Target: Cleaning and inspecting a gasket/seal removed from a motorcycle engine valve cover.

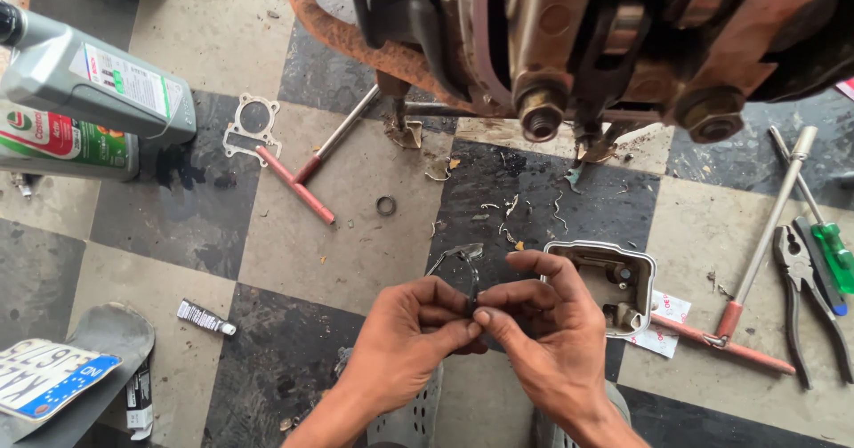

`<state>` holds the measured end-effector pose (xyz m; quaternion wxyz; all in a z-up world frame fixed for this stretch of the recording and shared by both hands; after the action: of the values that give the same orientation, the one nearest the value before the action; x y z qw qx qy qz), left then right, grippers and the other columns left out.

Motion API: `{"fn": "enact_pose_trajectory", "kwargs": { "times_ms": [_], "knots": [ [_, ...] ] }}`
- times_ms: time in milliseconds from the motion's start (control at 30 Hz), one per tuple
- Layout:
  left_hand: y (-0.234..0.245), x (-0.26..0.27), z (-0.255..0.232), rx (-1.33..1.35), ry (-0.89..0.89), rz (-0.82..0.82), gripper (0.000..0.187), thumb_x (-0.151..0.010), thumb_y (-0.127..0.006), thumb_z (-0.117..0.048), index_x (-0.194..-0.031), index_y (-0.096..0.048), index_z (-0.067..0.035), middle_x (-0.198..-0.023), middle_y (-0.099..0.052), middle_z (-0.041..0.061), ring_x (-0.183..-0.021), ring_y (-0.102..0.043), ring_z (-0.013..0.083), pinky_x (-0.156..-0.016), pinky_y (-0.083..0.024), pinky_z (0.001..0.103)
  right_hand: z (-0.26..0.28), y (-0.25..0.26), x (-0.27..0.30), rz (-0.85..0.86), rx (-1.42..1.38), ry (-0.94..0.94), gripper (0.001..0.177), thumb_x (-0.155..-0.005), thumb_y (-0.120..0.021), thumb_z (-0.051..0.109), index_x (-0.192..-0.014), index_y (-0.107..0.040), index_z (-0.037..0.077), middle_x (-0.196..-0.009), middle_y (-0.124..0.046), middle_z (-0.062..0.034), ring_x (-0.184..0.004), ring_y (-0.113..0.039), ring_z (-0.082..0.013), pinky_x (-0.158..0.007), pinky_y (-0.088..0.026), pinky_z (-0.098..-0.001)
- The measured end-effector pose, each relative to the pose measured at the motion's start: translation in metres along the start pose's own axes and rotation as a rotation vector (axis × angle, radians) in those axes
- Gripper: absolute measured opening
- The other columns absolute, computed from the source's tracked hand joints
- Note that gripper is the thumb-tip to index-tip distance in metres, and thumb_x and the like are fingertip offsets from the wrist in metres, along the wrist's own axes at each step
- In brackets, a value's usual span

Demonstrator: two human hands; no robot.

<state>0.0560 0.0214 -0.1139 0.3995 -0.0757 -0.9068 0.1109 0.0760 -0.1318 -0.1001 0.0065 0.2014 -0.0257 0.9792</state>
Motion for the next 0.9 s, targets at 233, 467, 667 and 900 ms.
{"fn": "enact_pose_trajectory", "kwargs": {
  "times_ms": [233,467,667,900],
  "knots": [
    [-0.003,0.005,-0.02,-0.374,-0.174,-0.111,0.004,-0.089,-0.07,0.003,-0.092,-0.07,0.005,-0.084,-0.081,0.01,-0.082,-0.079,0.0118,-0.072,-0.065,0.026,-0.007,0.0,-0.002,-0.022,0.113,0.075,0.049,-0.082,-0.072,-0.006,-0.121,-0.044,0.004,-0.083,-0.071,-0.0067,-0.068,-0.063,-0.0076,-0.057,-0.05,-0.0216],
    [0.003,-0.002,-0.003,-0.222,-0.01,-0.097,0.016,-0.088,-0.073,0.001,-0.1,-0.067,0.008,-0.087,-0.078,0.015,-0.077,-0.078,0.017,-0.069,-0.064,0.029,-0.028,0.054,-0.03,-0.109,-0.348,0.028,0.027,-0.092,-0.06,0.0,-0.114,-0.045,0.006,-0.095,-0.065,-0.0076,-0.07,-0.055,-0.01,-0.064,-0.047,-0.0245],
    [-0.004,-0.001,-0.005,-0.035,0.048,-0.039,0.021,-0.094,-0.059,-0.003,-0.11,-0.066,0.009,-0.096,-0.079,0.019,-0.08,-0.078,0.0227,-0.072,-0.063,0.034,-0.05,0.09,-0.037,-0.164,-0.06,0.03,0.036,-0.113,-0.048,0.021,-0.132,-0.065,-0.004,-0.095,-0.057,-0.0189,-0.084,-0.054,-0.0213,-0.077,-0.049,-0.0355],
    [-0.022,0.007,-0.011,-0.021,0.071,0.041,0.026,-0.095,-0.057,-0.006,-0.111,-0.069,0.011,-0.096,-0.079,0.021,-0.08,-0.078,0.0263,-0.076,-0.064,0.037,0.016,0.021,-0.029,0.279,0.12,0.192,0.072,-0.079,-0.073,0.003,-0.144,-0.044,0.01,-0.149,-0.053,-0.0087,-0.134,-0.052,-0.022,-0.103,-0.049,-0.0382]
  ]
}}
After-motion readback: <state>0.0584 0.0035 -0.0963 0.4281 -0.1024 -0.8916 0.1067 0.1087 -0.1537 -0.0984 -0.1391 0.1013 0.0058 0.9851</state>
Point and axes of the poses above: each hand's wrist, its own x-axis away from the middle knuckle, its own y-axis out of the back of the hand, z = x × y, the point moved 10 cm from there along -x, towards the middle knuckle
